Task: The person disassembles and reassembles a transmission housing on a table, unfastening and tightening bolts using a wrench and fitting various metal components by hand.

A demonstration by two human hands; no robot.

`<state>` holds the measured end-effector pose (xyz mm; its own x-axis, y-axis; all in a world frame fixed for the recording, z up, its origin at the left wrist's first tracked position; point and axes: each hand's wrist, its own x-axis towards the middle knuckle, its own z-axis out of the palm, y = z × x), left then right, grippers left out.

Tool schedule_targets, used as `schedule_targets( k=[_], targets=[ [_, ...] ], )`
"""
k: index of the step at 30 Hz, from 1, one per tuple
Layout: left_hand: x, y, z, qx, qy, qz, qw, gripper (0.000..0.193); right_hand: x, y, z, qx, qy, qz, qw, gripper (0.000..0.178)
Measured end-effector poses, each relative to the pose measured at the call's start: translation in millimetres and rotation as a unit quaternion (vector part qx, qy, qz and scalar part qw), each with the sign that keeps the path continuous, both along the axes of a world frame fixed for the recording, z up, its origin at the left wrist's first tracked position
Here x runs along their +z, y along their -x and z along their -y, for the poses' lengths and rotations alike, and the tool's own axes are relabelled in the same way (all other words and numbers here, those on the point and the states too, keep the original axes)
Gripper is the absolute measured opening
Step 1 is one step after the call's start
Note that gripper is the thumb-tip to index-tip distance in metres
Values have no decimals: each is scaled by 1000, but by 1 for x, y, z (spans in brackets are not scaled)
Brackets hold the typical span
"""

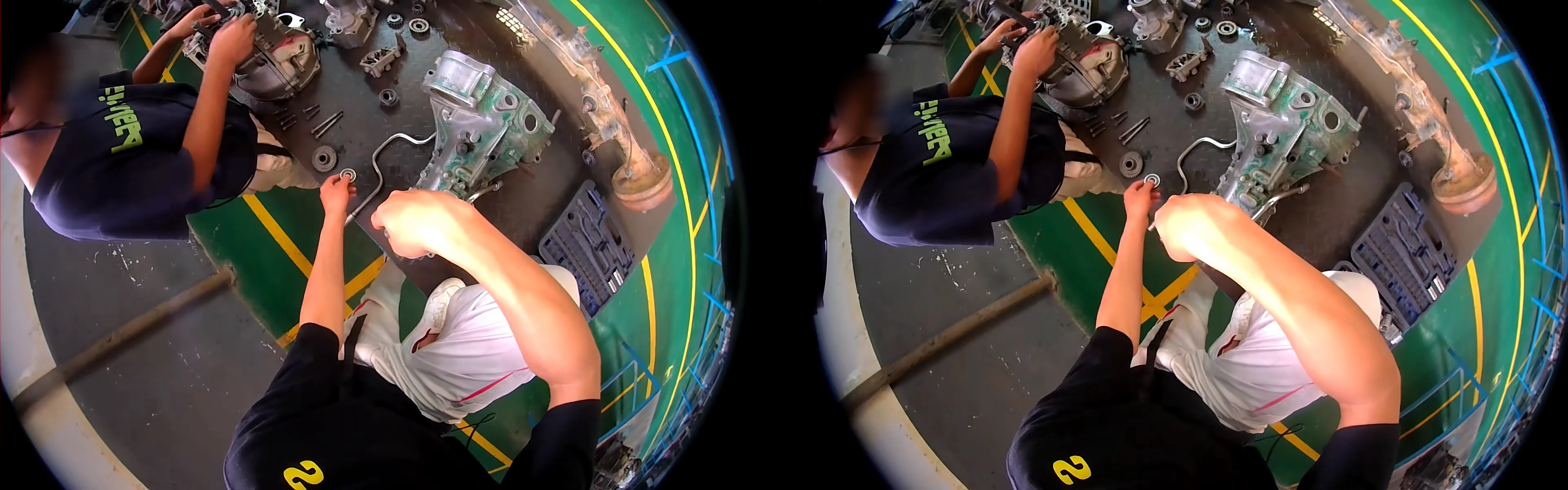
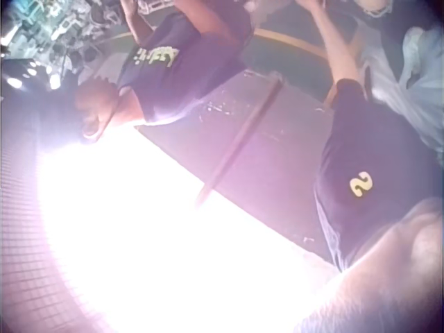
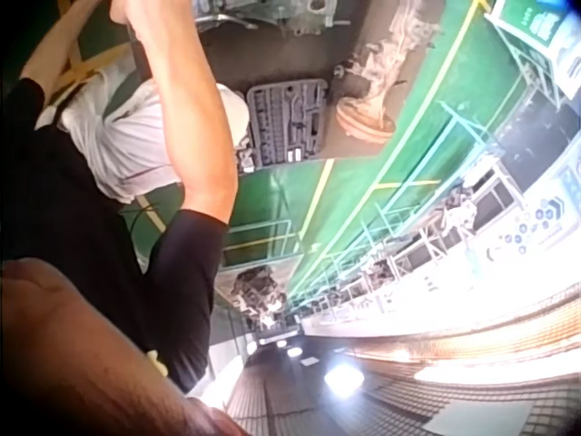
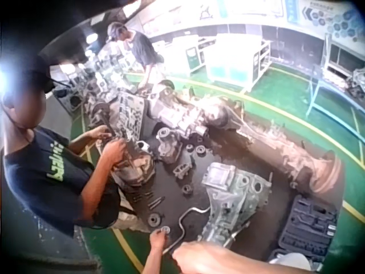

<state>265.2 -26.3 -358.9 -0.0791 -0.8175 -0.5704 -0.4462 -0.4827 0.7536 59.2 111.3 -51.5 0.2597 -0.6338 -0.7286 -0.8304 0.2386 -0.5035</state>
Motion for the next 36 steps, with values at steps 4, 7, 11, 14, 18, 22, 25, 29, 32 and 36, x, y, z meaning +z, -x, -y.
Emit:
schedule_targets(
  k=[4,7,11,14,18,22,25,29,32,36],
  targets=[
    [7,21,-22,-31,10,125,992,50,-16,-1,-1,6,7,-4,1000,44],
    [29,23,-47,-109,84,193,972,51,-22,-3,-1,4,18,4,1000,42],
    [28,-20,-90,-228,253,218,915,34,-34,-11,5,62,85,25,994,39],
    [59,9,-159,-116,73,-100,985,26,-38,9,-10,34,58,34,997,41],
    [98,23,-210,-132,161,-37,977,28,-24,7,-13,-8,63,47,997,39],
    [95,32,-207,-160,209,4,965,31,-29,8,-14,-24,66,48,996,41],
    [90,26,-172,-208,129,41,969,30,-14,9,-9,-48,69,79,993,40],
    [94,68,-173,-224,227,-5,948,22,-39,15,-13,-39,106,60,992,50],
    [74,82,-183,-205,320,-26,925,20,-44,3,-1,-21,114,52,992,49],
    [69,87,-194,-259,348,95,896,27,-39,11,-4,-33,97,60,993,49]
  ],
)
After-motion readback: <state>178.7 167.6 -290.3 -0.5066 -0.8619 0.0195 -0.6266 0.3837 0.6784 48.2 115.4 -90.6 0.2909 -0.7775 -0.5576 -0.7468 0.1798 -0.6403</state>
